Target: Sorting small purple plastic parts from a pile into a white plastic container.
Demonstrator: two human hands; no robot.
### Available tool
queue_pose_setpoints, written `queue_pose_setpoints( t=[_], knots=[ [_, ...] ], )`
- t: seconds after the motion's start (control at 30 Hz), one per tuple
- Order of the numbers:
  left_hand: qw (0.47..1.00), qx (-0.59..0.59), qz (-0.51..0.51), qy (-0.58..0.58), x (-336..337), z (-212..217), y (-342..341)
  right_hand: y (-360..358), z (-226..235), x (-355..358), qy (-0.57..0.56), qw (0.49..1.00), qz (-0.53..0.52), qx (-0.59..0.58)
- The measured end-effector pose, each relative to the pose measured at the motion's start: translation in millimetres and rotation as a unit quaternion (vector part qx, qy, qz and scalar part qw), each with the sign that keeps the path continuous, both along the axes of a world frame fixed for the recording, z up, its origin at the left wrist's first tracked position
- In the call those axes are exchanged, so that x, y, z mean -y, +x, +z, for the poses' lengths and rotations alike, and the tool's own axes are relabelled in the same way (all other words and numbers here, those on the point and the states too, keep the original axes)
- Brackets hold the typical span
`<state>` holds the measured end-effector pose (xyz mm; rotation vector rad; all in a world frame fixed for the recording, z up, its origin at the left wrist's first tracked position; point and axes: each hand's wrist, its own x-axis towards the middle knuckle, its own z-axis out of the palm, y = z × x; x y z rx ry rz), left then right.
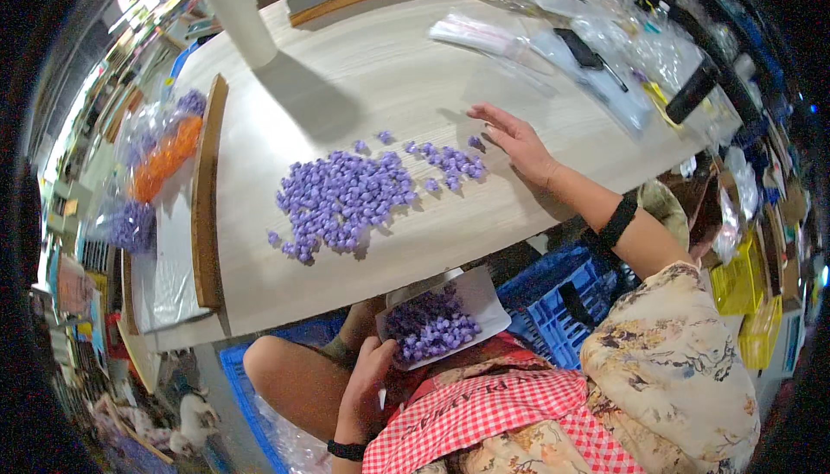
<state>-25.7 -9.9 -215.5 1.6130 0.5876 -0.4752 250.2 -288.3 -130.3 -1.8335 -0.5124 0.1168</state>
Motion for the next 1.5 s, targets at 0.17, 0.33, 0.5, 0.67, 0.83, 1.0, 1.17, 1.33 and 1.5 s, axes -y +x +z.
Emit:
queue_pose_setpoints(
  t=[0.17, 0.33, 0.5, 0.67, 0.83, 1.0, 1.17, 1.33, 1.5],
  knots=[
    [0.999, -0.04, 0.003, -0.001, 2.4, 18.2, 9.0, -7.4, -12.3, 4.4, 0.012, 1.0, 0.001, 0.007],
    [0.996, -0.06, 0.041, -0.05, 2.0, 24.4, 1.7, -2.6, -1.3, 5.8, -0.125, 0.975, 0.066, 0.174],
    [0.993, -0.113, 0.017, -0.027, -2.2, 16.8, 2.7, -9.5, 3.8, 3.0, -0.117, 0.981, 0.055, 0.147],
    [0.992, 0.007, -0.119, 0.045, -3.3, 21.8, -1.8, -13.3, 3.1, 4.6, -0.109, 0.988, 0.005, 0.105],
    [0.99, -0.133, -0.035, -0.024, -2.7, 27.7, 9.3, -14.0, -0.6, 2.8, -0.066, 0.997, -0.023, 0.035],
    [0.986, -0.158, -0.051, -0.026, -6.1, 13.5, 3.6, -21.8, 13.3, -13.2, -0.179, 0.955, -0.024, 0.235],
    [0.982, -0.168, -0.083, -0.014, -6.0, 17.4, 6.1, -21.9, 13.3, -20.4, -0.21, 0.949, -0.037, 0.233],
    [0.985, -0.154, -0.074, -0.034, -6.8, 12.2, 3.4, -21.5, 5.5, -13.7, -0.168, 0.963, -0.092, 0.191],
    [0.984, -0.153, -0.092, -0.017, -8.8, 1.5, -0.8, -20.8, 8.9, -9.1, -0.209, 0.943, -0.132, 0.223]
  ],
)
